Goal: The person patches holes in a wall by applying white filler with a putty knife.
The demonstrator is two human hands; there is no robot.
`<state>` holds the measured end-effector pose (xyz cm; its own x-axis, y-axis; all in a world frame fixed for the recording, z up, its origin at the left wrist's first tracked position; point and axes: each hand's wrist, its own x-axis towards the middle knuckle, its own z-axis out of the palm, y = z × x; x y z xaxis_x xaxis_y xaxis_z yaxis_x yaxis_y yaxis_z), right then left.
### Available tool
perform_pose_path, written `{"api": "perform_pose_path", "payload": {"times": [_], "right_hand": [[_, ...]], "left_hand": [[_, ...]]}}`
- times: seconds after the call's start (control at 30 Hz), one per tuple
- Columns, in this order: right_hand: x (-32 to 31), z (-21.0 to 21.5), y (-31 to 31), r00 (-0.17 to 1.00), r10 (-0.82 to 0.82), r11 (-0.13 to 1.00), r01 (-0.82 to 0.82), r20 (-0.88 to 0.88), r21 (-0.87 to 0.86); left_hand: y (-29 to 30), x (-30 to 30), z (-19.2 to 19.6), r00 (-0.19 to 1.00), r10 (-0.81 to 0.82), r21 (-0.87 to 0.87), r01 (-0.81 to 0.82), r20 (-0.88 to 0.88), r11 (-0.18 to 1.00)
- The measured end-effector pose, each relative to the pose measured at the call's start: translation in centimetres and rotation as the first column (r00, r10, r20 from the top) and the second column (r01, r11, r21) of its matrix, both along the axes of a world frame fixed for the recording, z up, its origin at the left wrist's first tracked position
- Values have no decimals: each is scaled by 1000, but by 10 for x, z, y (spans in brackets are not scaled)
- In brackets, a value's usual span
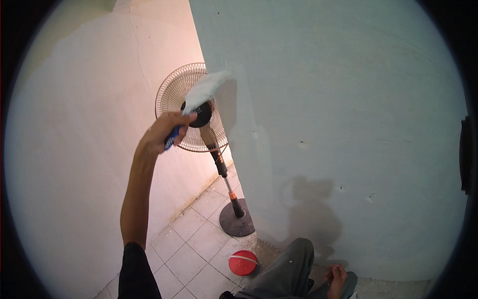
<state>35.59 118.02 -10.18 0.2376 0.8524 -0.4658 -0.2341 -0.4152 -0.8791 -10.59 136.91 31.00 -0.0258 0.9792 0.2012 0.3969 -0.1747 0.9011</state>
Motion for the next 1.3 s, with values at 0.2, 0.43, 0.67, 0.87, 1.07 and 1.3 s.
{"api": "perform_pose_path", "payload": {"times": [0.2,0.43,0.67,0.87,1.07,1.3], "right_hand": [[-21,34,-10,974,-226,974,227,-15,23],[-30,60,1,991,-134,991,134,23,3],[-32,31,15,978,-209,977,209,-12,27],[-27,23,13,982,-187,976,188,-14,113],[-23,29,16,996,-74,990,67,47,124],[-31,29,22,983,-148,988,143,104,60]], "left_hand": [[-24,9,-11,964,243,205,-218,-108,954],[-18,27,-2,922,355,414,-266,-154,871],[16,37,-4,875,433,601,-229,-218,766],[32,41,-9,858,467,629,-246,-211,737],[48,40,-18,841,467,665,-185,-274,723],[37,44,-64,803,470,615,-170,-366,770]]}}
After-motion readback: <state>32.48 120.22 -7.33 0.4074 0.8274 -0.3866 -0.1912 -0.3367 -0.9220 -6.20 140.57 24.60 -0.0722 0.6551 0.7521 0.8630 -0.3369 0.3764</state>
